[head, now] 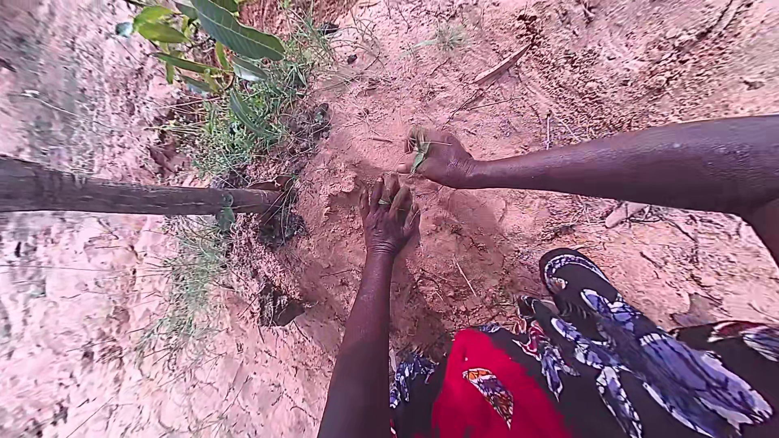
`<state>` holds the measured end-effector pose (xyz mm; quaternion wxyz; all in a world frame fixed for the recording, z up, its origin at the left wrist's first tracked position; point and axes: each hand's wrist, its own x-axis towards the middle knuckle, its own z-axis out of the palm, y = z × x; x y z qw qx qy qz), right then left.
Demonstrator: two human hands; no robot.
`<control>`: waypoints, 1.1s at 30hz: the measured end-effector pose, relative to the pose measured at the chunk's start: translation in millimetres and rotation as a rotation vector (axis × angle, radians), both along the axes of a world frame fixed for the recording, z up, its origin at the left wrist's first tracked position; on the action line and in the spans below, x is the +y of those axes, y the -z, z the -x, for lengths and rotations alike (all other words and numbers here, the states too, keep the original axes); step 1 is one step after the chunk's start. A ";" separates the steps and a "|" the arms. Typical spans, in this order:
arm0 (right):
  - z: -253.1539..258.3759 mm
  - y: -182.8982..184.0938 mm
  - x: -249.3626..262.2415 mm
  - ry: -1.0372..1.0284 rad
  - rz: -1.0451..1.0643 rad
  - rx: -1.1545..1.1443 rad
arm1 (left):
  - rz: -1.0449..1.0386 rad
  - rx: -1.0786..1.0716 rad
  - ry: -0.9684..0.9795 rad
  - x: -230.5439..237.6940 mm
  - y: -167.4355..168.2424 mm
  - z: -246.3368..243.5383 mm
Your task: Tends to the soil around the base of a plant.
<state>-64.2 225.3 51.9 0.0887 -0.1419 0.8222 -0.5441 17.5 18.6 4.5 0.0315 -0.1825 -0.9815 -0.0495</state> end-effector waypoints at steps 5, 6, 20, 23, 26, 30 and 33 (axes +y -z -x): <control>87.1 2.3 52.4 0.387 -0.185 -0.249 | -0.017 0.078 0.031 0.0 3.5 -0.3; 100.6 3.8 51.9 0.430 -0.188 -0.279 | -0.018 0.087 0.032 -0.6 4.0 -0.2; 171.6 50.9 -12.0 0.524 0.453 0.242 | -0.043 0.190 0.041 -2.0 8.8 1.8; 180.6 41.4 -7.0 0.609 0.798 -0.017 | -0.039 0.200 0.042 -2.0 9.0 2.0; 174.4 26.2 -5.9 0.756 0.716 -0.228 | -0.040 0.200 0.045 -1.2 7.7 1.7; 136.1 -4.3 -9.1 0.619 0.401 -0.272 | -0.037 0.180 0.040 0.0 6.5 1.7; 130.6 -4.7 -5.7 0.496 0.354 -0.195 | -0.035 0.170 0.038 -0.3 6.5 1.0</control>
